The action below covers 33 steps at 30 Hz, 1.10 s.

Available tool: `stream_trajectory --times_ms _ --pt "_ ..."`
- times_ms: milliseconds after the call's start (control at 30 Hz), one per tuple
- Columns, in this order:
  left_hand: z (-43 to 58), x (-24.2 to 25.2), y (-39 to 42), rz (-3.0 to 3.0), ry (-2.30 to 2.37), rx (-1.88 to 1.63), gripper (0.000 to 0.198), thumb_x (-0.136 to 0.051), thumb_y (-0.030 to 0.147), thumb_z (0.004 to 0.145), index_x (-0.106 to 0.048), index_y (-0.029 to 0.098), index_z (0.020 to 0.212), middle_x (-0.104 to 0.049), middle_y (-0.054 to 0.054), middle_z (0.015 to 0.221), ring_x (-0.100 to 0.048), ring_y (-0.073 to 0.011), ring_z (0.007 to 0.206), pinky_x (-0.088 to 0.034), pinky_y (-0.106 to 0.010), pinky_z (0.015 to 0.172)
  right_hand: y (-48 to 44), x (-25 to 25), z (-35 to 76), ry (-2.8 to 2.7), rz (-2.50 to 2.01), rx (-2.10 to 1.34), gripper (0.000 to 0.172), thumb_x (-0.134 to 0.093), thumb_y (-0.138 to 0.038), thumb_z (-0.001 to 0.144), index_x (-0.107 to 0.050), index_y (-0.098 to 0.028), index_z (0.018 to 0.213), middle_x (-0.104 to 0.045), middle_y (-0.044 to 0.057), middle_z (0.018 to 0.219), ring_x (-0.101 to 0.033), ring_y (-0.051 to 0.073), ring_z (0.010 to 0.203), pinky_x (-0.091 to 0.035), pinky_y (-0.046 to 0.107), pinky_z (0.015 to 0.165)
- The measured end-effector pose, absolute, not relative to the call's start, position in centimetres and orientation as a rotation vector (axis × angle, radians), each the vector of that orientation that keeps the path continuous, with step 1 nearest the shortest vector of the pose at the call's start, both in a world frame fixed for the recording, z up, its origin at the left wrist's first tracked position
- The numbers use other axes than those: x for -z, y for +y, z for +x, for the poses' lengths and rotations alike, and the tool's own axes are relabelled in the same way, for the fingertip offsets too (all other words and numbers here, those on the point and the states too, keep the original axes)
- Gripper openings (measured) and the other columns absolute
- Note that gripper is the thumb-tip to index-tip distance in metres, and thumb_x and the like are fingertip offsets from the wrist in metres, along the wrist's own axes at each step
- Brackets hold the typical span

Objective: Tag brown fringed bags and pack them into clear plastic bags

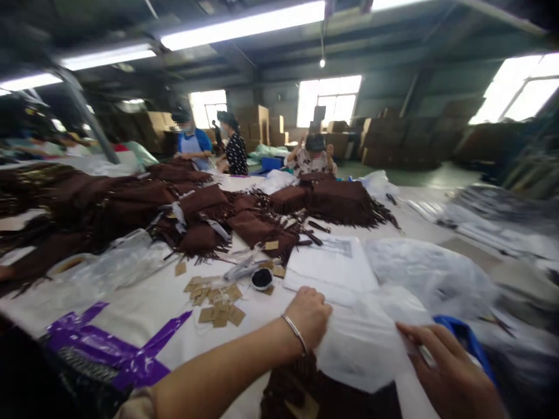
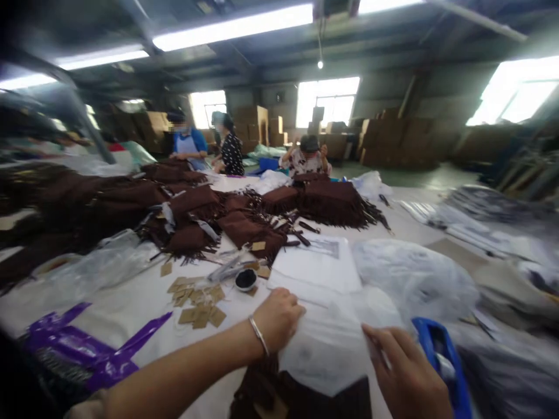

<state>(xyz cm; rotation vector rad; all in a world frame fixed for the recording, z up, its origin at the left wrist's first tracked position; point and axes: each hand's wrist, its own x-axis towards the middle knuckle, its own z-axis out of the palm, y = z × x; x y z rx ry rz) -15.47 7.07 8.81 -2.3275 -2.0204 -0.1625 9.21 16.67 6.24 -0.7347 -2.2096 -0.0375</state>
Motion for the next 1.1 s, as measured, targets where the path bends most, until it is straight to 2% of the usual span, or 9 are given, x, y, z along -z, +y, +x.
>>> stream_trajectory --times_ms 200,333,467,600,733,867,967,1033,1100 --pt "-17.0 -8.5 5.7 -2.364 -2.211 -0.062 0.014 -0.055 0.016 0.079 -0.063 0.016 0.09 -0.066 -0.01 0.082 -0.062 -0.025 0.08 -0.047 -0.035 0.07 14.8 -7.4 8.6 -2.203 -0.828 0.171 0.012 -0.057 -0.029 0.087 -0.064 -0.024 0.096 -0.061 -0.002 0.076 -0.059 0.009 0.062 -0.042 0.018 0.054" --pt "-17.1 -8.8 5.3 -2.118 -2.161 0.272 0.026 -0.041 0.021 0.092 -0.058 0.018 0.11 -0.067 -0.007 0.074 -0.063 -0.0223 0.07 -0.047 -0.033 0.064 15.1 -7.2 9.0 -2.417 -1.012 0.129 0.028 -0.051 -0.026 0.087 -0.057 -0.025 0.115 -0.064 -0.002 0.078 -0.06 0.012 0.058 -0.043 0.021 0.048" --pt "-17.0 -9.1 4.6 -2.138 -1.886 0.531 0.033 -0.038 0.036 0.095 -0.056 0.017 0.116 -0.065 -0.005 0.071 -0.062 -0.0199 0.071 -0.048 -0.033 0.07 15.6 -6.7 10.3 -2.494 -1.051 0.038 0.046 -0.046 -0.01 0.079 -0.054 -0.026 0.122 -0.067 0.001 0.104 -0.066 0.017 0.08 -0.052 0.025 0.063" --pt "-17.0 -7.4 4.0 -2.258 -1.942 0.149 0.032 -0.04 0.016 0.091 -0.052 0.009 0.121 -0.063 -0.007 0.067 -0.06 -0.022 0.065 -0.047 -0.035 0.064 14.6 -7.0 10.5 -2.253 -0.895 -0.021 0.046 -0.046 -0.009 0.082 -0.053 -0.022 0.125 -0.065 0.004 0.114 -0.064 0.019 0.097 -0.05 0.027 0.085" --pt "-18.4 -6.4 4.2 -2.071 -2.122 0.102 0.038 -0.038 0.008 0.085 -0.054 0.008 0.12 -0.065 -0.011 0.076 -0.061 -0.0263 0.075 -0.048 -0.041 0.072 14.0 -7.6 10.4 -2.095 -0.911 0.116 0.037 -0.052 -0.016 0.086 -0.058 -0.025 0.121 -0.068 0.004 0.109 -0.067 0.017 0.086 -0.05 0.024 0.076" --pt "-20.9 -8.7 4.1 -1.804 -2.281 0.608 0.039 -0.034 0.019 0.09 -0.052 0.013 0.124 -0.067 -0.011 0.094 -0.062 -0.025 0.088 -0.047 -0.04 0.083 15.3 -9.0 11.1 -1.913 -1.1 0.146 0.033 -0.048 -0.02 0.088 -0.061 -0.023 0.119 -0.068 0.006 0.106 -0.065 0.02 0.088 -0.049 0.028 0.074" --pt "-21.9 -10.5 3.9 -1.593 -2.224 1.248 0.037 -0.038 0.031 0.092 -0.051 0.019 0.125 -0.063 -0.008 0.113 -0.058 -0.0221 0.105 -0.044 -0.035 0.092 16.1 -9.5 10.9 -1.672 -1.237 -0.026 0.034 -0.048 -0.026 0.088 -0.06 -0.022 0.12 -0.067 0.004 0.081 -0.061 0.017 0.067 -0.048 0.03 0.065" --pt "-22.1 -10.1 4.1 -1.429 -2.228 1.687 0.038 -0.041 0.039 0.091 -0.053 0.019 0.121 -0.066 -0.006 0.102 -0.062 -0.0188 0.092 -0.049 -0.028 0.078 16.3 -8.6 10.2 -1.506 -1.236 -0.357 0.039 -0.05 -0.032 0.087 -0.055 -0.023 0.125 -0.056 -0.003 0.062 -0.049 0.011 0.047 -0.043 0.025 0.05" --pt "-21.9 -8.2 4.7 -1.238 -2.404 2.23 0.037 -0.044 0.043 0.089 -0.058 0.017 0.11 -0.064 -0.003 0.074 -0.06 -0.0134 0.062 -0.045 -0.021 0.049 16.4 -6.5 9.0 -1.307 -1.19 -0.834 0.045 -0.054 -0.038 0.085 -0.05 -0.024 0.128 -0.049 -0.007 0.059 -0.042 0.008 0.04 -0.036 0.021 0.04"
